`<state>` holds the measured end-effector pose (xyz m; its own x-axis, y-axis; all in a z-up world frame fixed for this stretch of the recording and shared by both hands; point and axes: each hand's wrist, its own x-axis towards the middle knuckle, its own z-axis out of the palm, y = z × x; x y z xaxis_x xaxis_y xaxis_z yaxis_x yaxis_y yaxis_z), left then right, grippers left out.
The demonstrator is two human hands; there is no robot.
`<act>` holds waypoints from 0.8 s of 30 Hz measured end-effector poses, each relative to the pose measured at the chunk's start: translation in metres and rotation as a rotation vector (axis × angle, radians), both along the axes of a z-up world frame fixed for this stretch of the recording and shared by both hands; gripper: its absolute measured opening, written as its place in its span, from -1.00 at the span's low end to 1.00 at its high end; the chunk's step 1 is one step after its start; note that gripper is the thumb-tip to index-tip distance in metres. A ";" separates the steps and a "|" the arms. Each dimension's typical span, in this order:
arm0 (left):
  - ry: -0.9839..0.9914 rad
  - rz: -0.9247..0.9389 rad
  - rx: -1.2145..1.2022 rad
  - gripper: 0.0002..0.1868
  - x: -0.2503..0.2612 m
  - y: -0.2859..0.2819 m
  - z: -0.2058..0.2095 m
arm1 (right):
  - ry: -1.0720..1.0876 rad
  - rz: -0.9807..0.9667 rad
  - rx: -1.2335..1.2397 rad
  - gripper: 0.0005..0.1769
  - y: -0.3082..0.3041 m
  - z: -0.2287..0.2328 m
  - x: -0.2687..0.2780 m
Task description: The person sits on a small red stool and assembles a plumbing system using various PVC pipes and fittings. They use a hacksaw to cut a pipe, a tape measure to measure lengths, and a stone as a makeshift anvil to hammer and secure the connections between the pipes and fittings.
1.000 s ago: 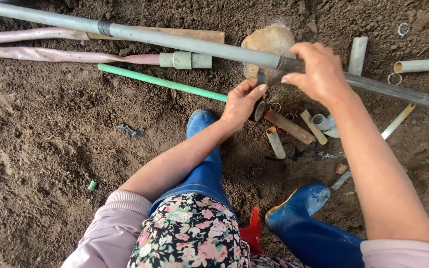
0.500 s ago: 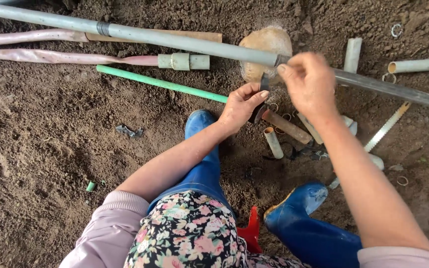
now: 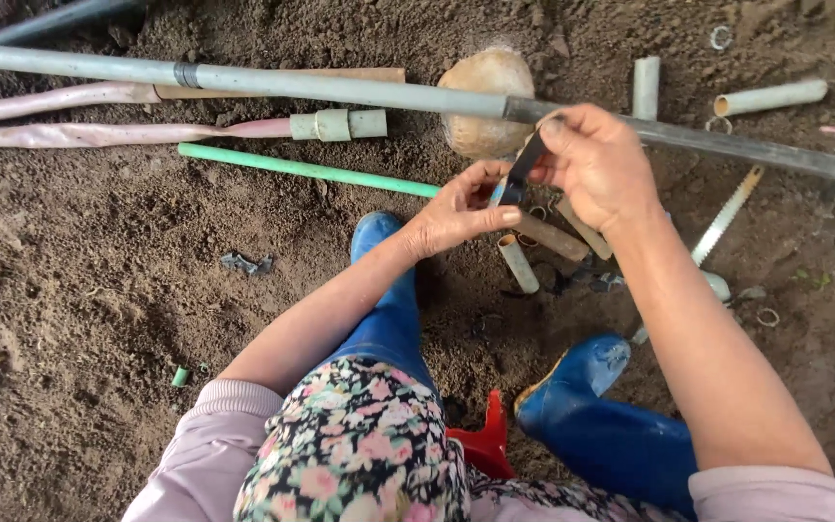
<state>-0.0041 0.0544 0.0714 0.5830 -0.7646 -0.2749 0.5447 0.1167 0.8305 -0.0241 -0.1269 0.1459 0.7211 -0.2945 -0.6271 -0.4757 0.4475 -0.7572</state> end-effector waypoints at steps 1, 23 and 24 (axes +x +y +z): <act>-0.007 -0.006 -0.006 -0.32 -0.002 -0.002 -0.003 | -0.007 -0.006 -0.006 -0.86 0.005 0.009 -0.001; -0.003 -0.143 -0.263 -0.33 -0.002 -0.048 0.205 | -0.660 0.471 -0.849 -0.80 0.006 0.259 -0.080; -0.006 -0.149 -0.274 -0.37 -0.002 -0.047 0.207 | -0.719 0.431 -0.861 -0.83 0.009 0.265 -0.085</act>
<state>-0.0064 0.0072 0.2780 0.4598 -0.8870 -0.0435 0.5675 0.2558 0.7826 -0.1092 -0.1175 0.4113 0.9676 -0.0677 0.2433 0.1921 -0.4281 -0.8831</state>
